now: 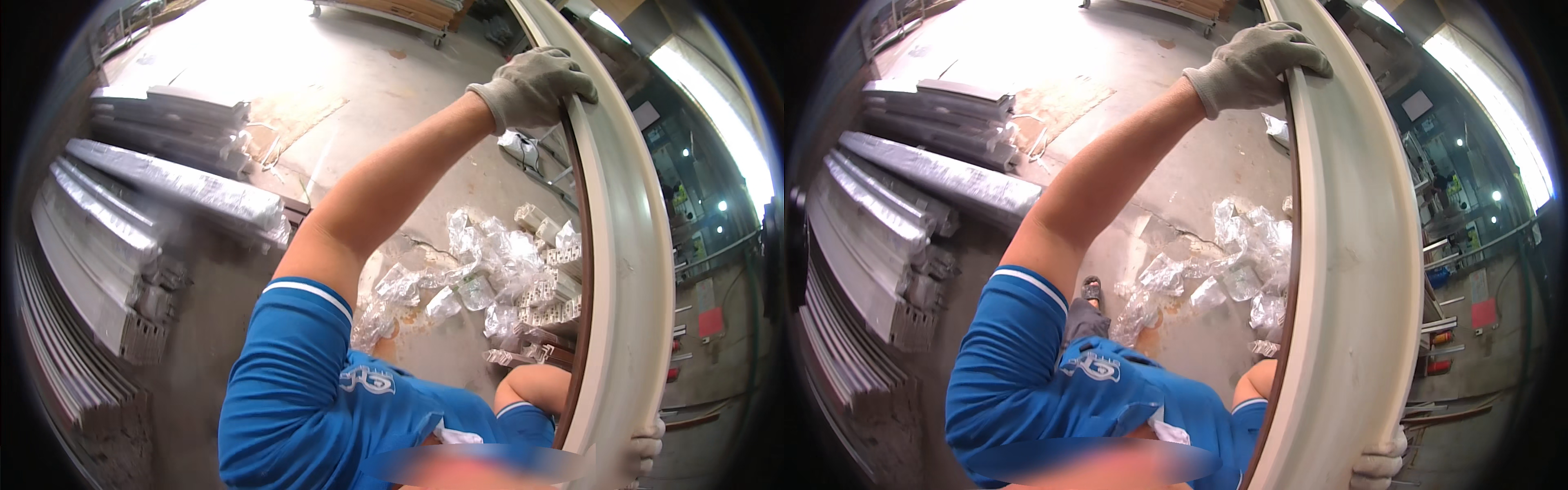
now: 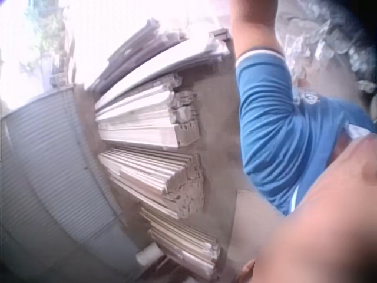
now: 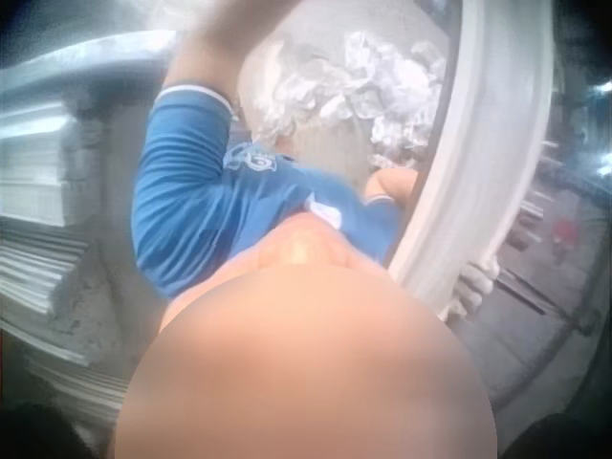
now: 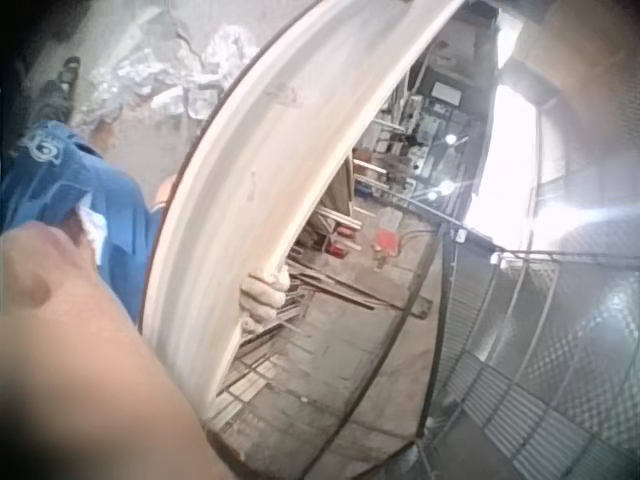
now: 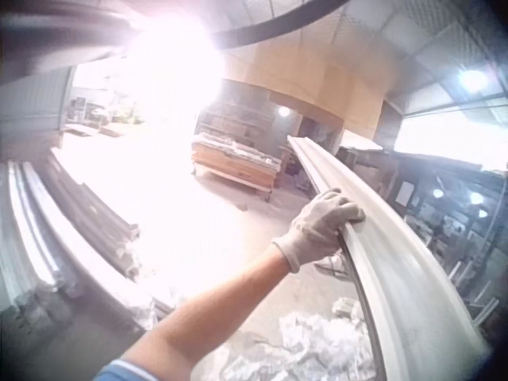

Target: The person reviews a document, then measures and selects long wooden mouldings from a rack. They carry the mouldings to a workbench, place them on a circular saw, and use a utility knife to cut plastic wrapping and mark the wood.

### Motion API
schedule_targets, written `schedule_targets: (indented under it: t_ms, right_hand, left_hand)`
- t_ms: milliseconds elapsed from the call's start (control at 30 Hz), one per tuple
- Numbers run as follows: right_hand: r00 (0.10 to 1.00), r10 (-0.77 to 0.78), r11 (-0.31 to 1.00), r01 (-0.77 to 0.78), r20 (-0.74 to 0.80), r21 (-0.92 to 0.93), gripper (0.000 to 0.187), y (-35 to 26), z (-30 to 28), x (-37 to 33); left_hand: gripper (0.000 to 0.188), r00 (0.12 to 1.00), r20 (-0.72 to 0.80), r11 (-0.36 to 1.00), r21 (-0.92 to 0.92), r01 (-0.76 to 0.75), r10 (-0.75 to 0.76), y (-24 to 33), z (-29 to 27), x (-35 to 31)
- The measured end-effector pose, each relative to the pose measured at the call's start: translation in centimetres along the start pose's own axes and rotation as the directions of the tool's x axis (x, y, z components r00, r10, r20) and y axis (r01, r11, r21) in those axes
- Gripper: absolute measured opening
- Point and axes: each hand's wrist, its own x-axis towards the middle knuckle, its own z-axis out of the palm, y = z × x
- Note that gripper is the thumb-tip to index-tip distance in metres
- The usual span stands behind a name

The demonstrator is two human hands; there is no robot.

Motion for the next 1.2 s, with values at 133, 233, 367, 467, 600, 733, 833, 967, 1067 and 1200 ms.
schedule_targets:
  t_ms: [133,233,367,467,600,733,833,967,1067,1200]
  right_hand:
    - [1.0,-0.004,1.0,0.005,0.027,-0.025,0.027,12.3,2.4,-0.8]
    - [0.998,-0.019,0.996,0.024,0.052,-0.084,0.026,20.6,3.1,-0.9]
    - [0.993,-0.03,0.986,0.047,0.112,-0.16,0.025,31.3,2.5,-2.9]
    - [0.992,-0.028,0.978,0.053,0.127,-0.2,0.024,39.7,1.3,-5.2]
    - [0.987,0.008,0.967,0.033,0.163,-0.252,0.023,51.6,-0.3,-6.2]
    - [0.991,0.064,0.933,-0.018,0.116,-0.36,0.021,64.2,0.0,-5.3]
    - [0.993,0.031,0.934,0.011,0.111,-0.358,0.018,73.9,0.1,-5.1]
    - [0.979,0.046,0.952,0.018,0.2,-0.306,0.015,86.9,0.2,-7.3]
    - [0.946,0.043,0.984,0.016,0.322,-0.177,0.015,96.2,0.2,-9.1]
    - [0.935,0.04,0.989,0.013,0.353,-0.149,0.015,109.4,1.3,-10.4]
  left_hand:
    - [0.021,0.999,0.042,0.999,0.013,0.031,-0.032,-12.8,3.2,0.8]
    - [0.025,0.999,0.052,1.0,0.016,0.002,-0.003,-21.8,6.4,2.4]
    - [0.026,0.997,0.061,0.994,-0.1,-0.049,0.056,-33.6,12.3,2.4]
    - [0.031,0.993,0.118,0.986,-0.165,-0.007,0.027,-41.6,17.7,1.0]
    - [0.031,0.994,0.105,0.984,-0.177,-0.008,0.027,-51.8,25.6,0.2]
    - [0.028,0.995,0.093,0.98,-0.19,0.057,-0.04,-62.2,32.4,1.5]
    - [0.029,0.995,0.087,0.983,-0.171,0.07,-0.055,-70.2,36.4,1.9]
    - [0.029,0.99,0.078,0.973,-0.191,0.131,-0.118,-81.9,41.6,0.2]
    - [0.03,0.991,0.082,0.971,-0.207,0.117,-0.102,-90.5,44.9,-1.1]
    - [0.031,0.985,0.134,0.965,-0.225,0.133,-0.105,-102.8,49.5,-0.1]
